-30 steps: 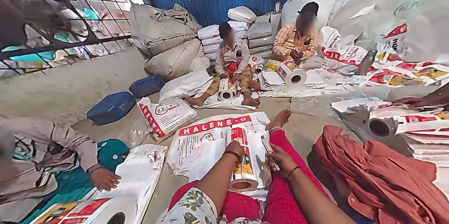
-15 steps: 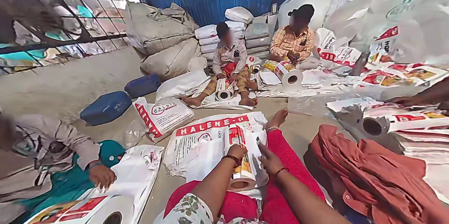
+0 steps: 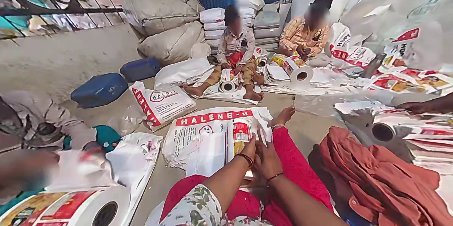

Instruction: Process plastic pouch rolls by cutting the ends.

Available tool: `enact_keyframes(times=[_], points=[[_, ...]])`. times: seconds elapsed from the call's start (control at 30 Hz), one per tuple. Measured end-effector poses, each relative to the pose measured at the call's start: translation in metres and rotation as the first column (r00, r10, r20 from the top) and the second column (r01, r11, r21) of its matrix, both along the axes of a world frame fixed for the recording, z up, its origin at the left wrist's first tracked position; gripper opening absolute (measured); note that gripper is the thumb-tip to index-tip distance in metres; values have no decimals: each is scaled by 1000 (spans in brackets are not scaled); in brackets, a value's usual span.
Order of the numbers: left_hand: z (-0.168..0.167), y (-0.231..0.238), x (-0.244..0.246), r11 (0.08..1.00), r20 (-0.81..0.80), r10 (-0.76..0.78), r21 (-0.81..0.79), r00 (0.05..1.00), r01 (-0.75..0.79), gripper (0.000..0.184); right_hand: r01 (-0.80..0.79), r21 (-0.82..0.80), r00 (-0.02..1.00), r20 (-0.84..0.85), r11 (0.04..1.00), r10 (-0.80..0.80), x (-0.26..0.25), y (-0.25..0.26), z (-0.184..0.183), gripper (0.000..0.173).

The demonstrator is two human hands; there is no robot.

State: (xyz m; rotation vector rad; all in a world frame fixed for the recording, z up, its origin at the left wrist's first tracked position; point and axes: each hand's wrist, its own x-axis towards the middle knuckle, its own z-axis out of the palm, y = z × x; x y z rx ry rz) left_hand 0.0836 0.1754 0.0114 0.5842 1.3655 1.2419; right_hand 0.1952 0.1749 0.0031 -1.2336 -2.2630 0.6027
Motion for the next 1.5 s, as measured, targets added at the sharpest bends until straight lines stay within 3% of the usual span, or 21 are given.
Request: enact_keyframes(times=[0.07,0.13,0.17,0.2,0.23,0.3,0.37,0.47,0.53,0.63,0.73,0.83,0.9,1.1,1.33,1.5], points=[[26,-26,26,985,-204,-6,-170,979,-30,53,-45,60,996,-80,997,50,4,-5,2,59],[32,-45,35,984,-303,-127,-159,944,81,44,-71,37,996,-44,997,73,10,-6,3,57],[3,-42,20,975,-303,-220,-31,927,221,47,-67,27,998,-21,997,67,11,-4,2,55],[-15,-35,19,978,-241,-204,-4,949,209,51,-56,24,998,-10,998,56,12,0,-3,52],[-14,-27,27,988,-156,-136,-98,978,122,55,-46,16,999,-17,999,47,13,4,-9,50],[-18,-13,25,961,-107,-164,-242,981,135,68,-36,-29,997,-70,999,34,13,21,-20,49],[-15,-23,25,964,-86,-185,-210,979,164,72,-36,-205,997,-69,978,22,14,38,-28,45],[-11,-52,-6,956,-270,-292,-74,918,283,49,45,-484,989,143,874,28,8,58,-37,51],[-5,-72,-29,969,-435,-226,-4,872,249,35,97,-543,963,262,834,58,2,62,-49,54],[10,-88,-73,994,-482,-12,87,876,61,26,100,-535,919,372,839,128,-12,58,-49,48],[-2,-84,-129,999,-566,24,-8,824,-34,36,121,-545,925,366,830,106,-20,57,-51,57],[-26,-76,-163,967,-585,-160,-254,795,7,58,171,-528,957,290,832,-13,-27,64,-42,81],[-30,-72,-162,928,-569,-310,-356,762,111,67,209,-497,958,276,842,-75,-34,68,-33,77],[-44,-60,-151,920,-604,-388,-298,696,255,83,106,-448,978,208,888,-12,-95,92,15,56],[-52,-65,-157,928,-569,-372,-256,733,272,88,100,-290,897,441,952,40,-151,119,38,55],[-44,-62,-159,904,-573,-427,-290,699,315,92,90,-231,832,552,969,54,-164,129,35,54]])
